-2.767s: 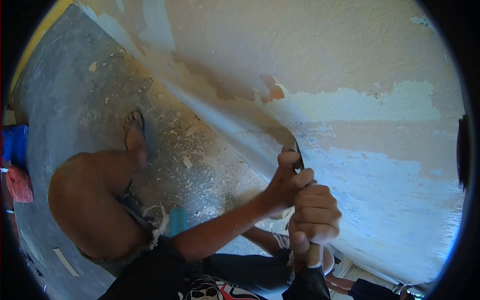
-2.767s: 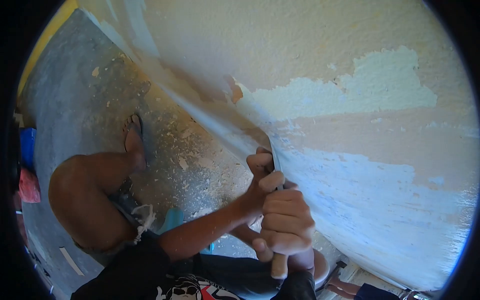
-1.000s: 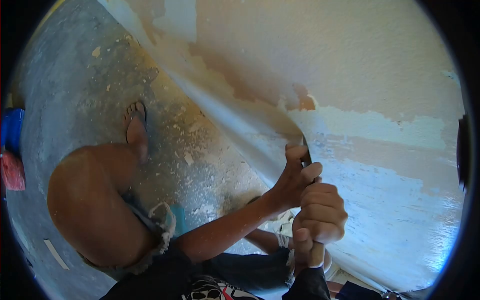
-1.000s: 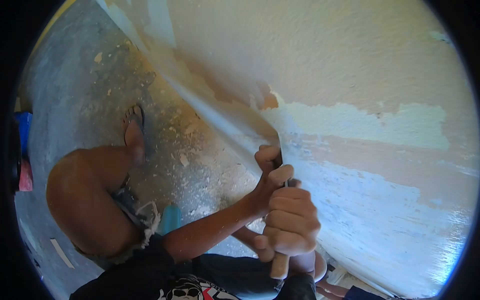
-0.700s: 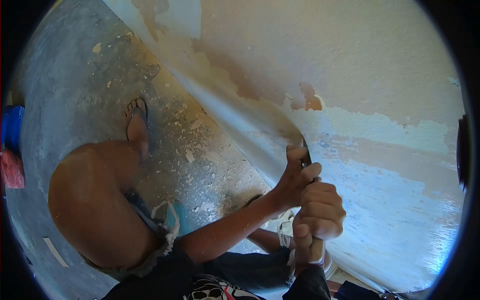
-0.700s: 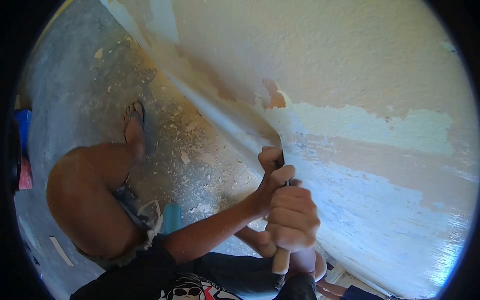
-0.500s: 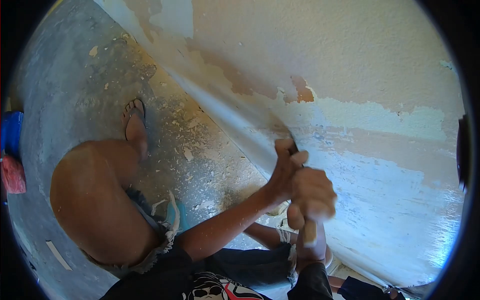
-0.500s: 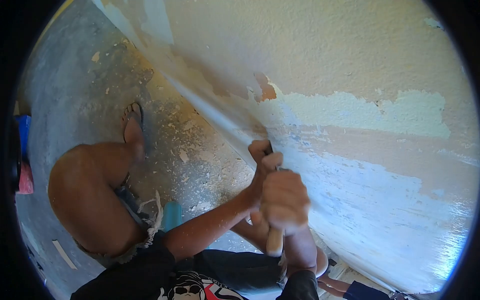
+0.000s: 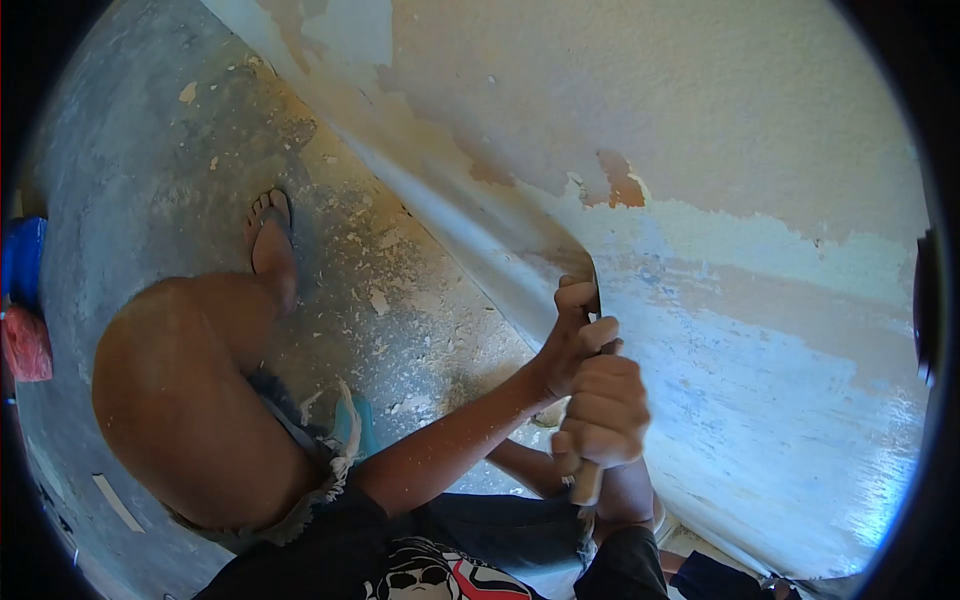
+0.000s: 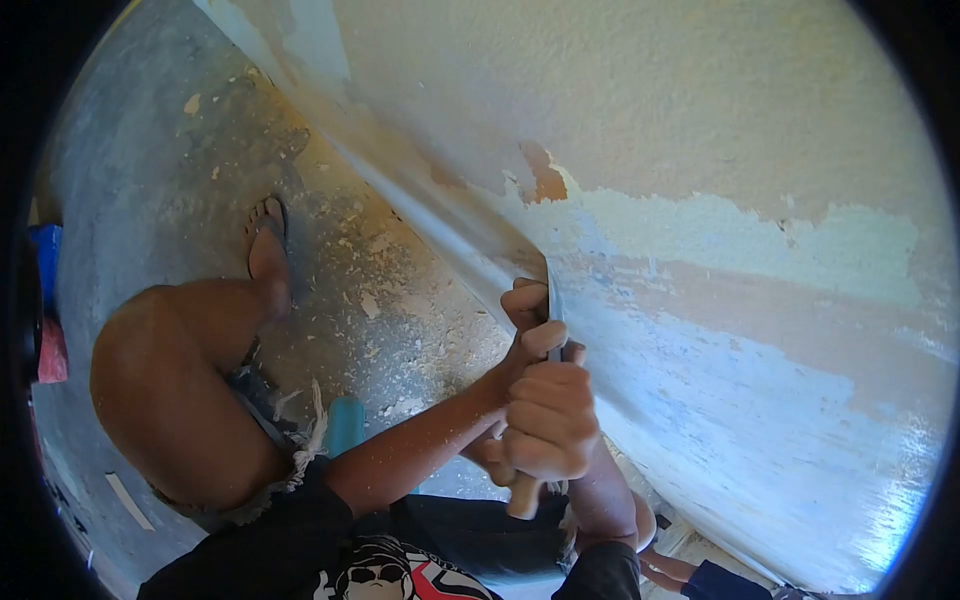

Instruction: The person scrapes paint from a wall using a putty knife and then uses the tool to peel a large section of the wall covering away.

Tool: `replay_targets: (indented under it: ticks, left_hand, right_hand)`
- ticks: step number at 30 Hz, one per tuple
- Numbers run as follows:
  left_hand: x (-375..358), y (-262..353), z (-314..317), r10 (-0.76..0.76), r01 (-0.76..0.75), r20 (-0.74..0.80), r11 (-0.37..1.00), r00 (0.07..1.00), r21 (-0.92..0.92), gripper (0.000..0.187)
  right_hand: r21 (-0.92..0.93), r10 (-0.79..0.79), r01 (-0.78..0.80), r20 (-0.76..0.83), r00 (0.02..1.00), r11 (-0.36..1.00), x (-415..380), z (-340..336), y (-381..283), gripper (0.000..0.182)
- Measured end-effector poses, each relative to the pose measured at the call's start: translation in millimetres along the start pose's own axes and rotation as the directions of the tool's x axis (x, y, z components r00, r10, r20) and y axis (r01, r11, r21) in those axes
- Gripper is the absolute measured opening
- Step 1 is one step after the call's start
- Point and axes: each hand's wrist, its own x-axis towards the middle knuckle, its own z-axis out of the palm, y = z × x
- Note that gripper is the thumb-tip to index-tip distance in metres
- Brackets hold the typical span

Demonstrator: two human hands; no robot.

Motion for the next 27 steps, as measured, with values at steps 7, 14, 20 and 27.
replay_targets:
  ticks: [7,14,20,27]
  left_hand:
    - [-19,-1,0,-0.056,0.05,0.076,0.996,0.996,0.076,0.052]
    - [-31,-7,-16,-0.219,0.19,0.214,0.971,0.952,0.145,0.033]
    - [-20,-7,-9,-0.004,0.006,0.076,1.0,0.997,-0.019,0.045]
    - [-23,15,-4,-0.113,0.108,0.136,0.993,0.984,0.04,0.043]
  right_hand:
    - [-0.075,0.038,-0.062,-0.285,0.958,0.995,5,8,-1,0.029]
    - [0.025,0.082,-0.08,-0.126,0.989,0.997,-15,11,2,0.029]
    - [-0.032,0.005,-0.007,-0.057,0.998,0.999,-14,12,1,0.024]
    - [-0.084,0.095,-0.103,-0.094,0.991,0.991,-29,8,5,0.023]
